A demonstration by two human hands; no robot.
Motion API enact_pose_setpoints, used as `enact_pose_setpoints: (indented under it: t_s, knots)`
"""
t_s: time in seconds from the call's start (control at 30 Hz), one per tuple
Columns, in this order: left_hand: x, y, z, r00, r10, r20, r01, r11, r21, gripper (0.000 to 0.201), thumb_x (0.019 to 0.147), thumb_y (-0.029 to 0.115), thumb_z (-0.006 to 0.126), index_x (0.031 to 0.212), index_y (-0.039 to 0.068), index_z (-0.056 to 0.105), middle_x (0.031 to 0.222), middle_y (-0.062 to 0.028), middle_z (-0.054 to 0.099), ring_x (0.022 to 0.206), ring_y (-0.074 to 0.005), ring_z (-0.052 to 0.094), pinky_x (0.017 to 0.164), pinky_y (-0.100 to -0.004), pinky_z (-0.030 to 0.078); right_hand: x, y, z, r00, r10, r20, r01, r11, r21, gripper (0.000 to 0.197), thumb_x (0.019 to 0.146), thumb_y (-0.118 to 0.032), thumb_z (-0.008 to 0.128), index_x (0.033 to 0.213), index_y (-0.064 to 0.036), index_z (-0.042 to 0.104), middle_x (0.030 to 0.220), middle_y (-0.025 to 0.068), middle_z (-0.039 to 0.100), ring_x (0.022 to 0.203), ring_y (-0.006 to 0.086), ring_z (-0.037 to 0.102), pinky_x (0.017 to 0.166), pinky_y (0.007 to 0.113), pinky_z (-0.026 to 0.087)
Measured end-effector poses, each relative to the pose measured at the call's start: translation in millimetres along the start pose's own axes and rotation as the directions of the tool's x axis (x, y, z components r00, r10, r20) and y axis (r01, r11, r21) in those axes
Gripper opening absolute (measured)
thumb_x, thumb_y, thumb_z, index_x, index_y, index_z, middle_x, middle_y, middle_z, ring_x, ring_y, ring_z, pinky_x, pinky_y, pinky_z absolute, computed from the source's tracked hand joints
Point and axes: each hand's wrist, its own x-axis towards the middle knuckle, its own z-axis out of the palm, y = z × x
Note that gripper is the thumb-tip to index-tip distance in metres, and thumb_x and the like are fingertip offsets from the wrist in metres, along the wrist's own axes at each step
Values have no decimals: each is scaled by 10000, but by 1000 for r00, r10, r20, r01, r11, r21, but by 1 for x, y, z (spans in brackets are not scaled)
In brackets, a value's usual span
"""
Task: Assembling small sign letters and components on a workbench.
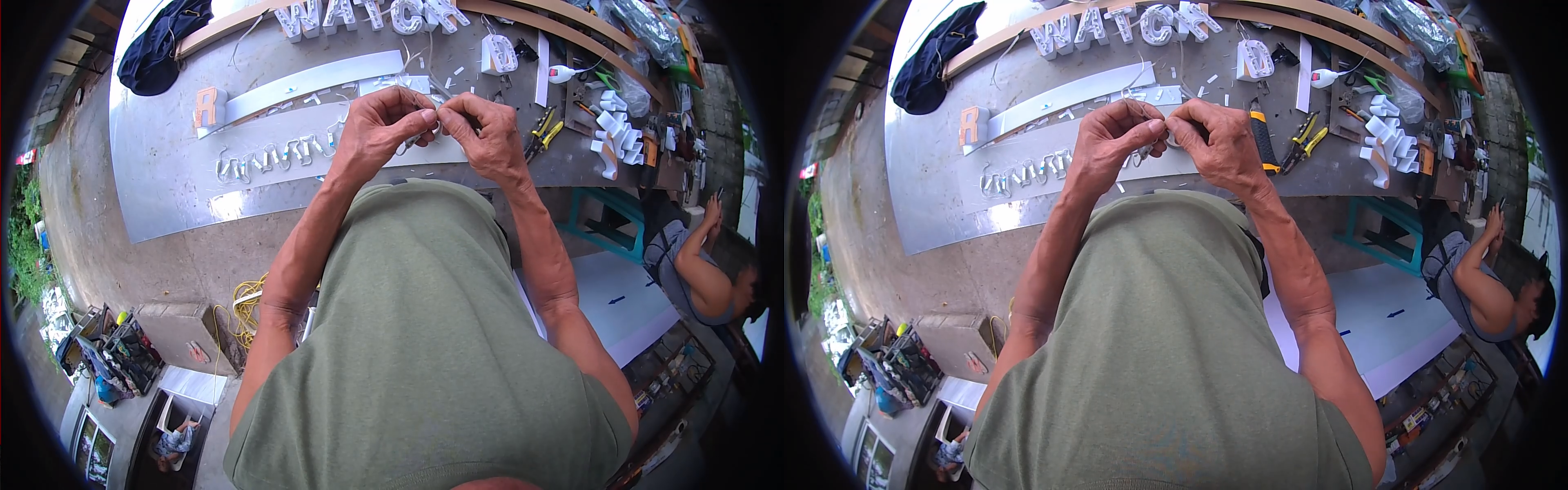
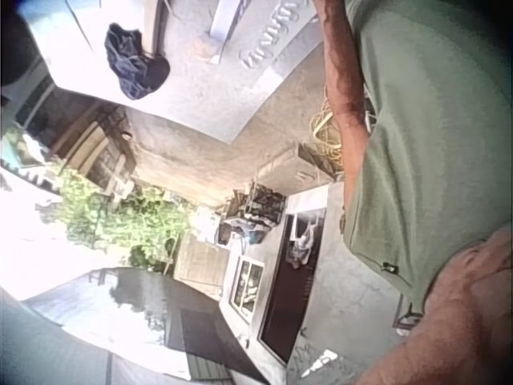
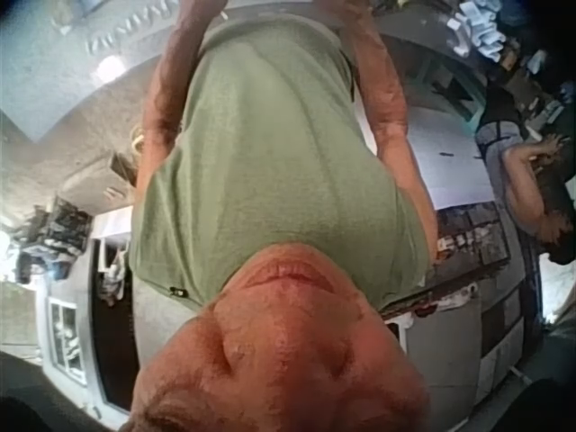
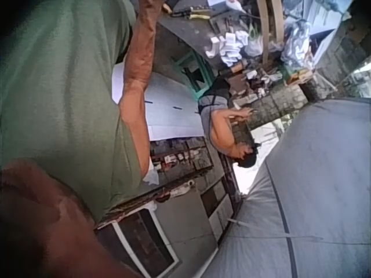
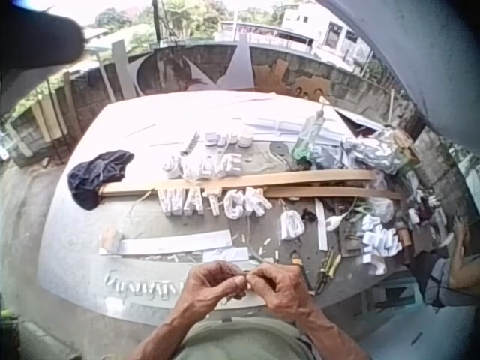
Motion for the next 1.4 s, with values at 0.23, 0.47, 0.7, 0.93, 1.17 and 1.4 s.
enact_pose_setpoints:
  t_s: [0.23,0.47,0.7,0.93,1.17,1.4]
  knots:
    - [1,-2,-3,999,42,-27,-35,976,217,201,908,122,762,1039,-22,713,906,-71,729,788,-105,677,706,-254,558,0,-1,2,999,-26,-22,24,996,-81,128,936,-126,685,918,0,676,741,93,668,634,180,634,589,328,483]
    - [2,-9,2,977,212,-30,-188,917,350,163,902,70,753,1035,-19,722,904,-52,747,833,-103,694,732,-262,569,2,-1,0,995,-95,0,94,985,-146,120,935,-107,672,901,6,649,730,101,637,621,212,623,590,346,477]
    - [2,-7,8,922,388,15,-305,700,646,133,855,11,763,980,-3,723,863,-80,752,802,-134,721,719,-276,564,2,7,1,998,-67,10,68,990,-124,136,938,-121,670,886,3,649,716,107,639,613,221,626,590,348,478]
    - [2,-14,4,887,451,101,-375,575,727,145,845,20,763,977,-1,706,867,-107,740,787,-177,722,700,-309,552,1,13,2,992,89,86,-82,993,-82,152,950,-144,660,903,2,664,717,98,667,602,196,630,581,332,477]
    - [-3,-20,-10,993,112,-30,-97,947,306,159,902,132,737,969,-7,701,824,-41,710,747,-115,649,666,-272,508,-5,20,-1,961,222,167,-253,949,189,158,952,-180,684,1004,-31,692,845,51,696,733,141,642,606,303,497]
    - [-5,-2,-8,996,-69,59,59,986,159,159,909,149,723,949,-3,698,818,-49,679,727,-99,592,652,-252,457,-7,13,-3,865,-501,-38,474,838,-271,289,798,11,767,1066,-81,713,959,46,663,824,200,635,710,324,554]
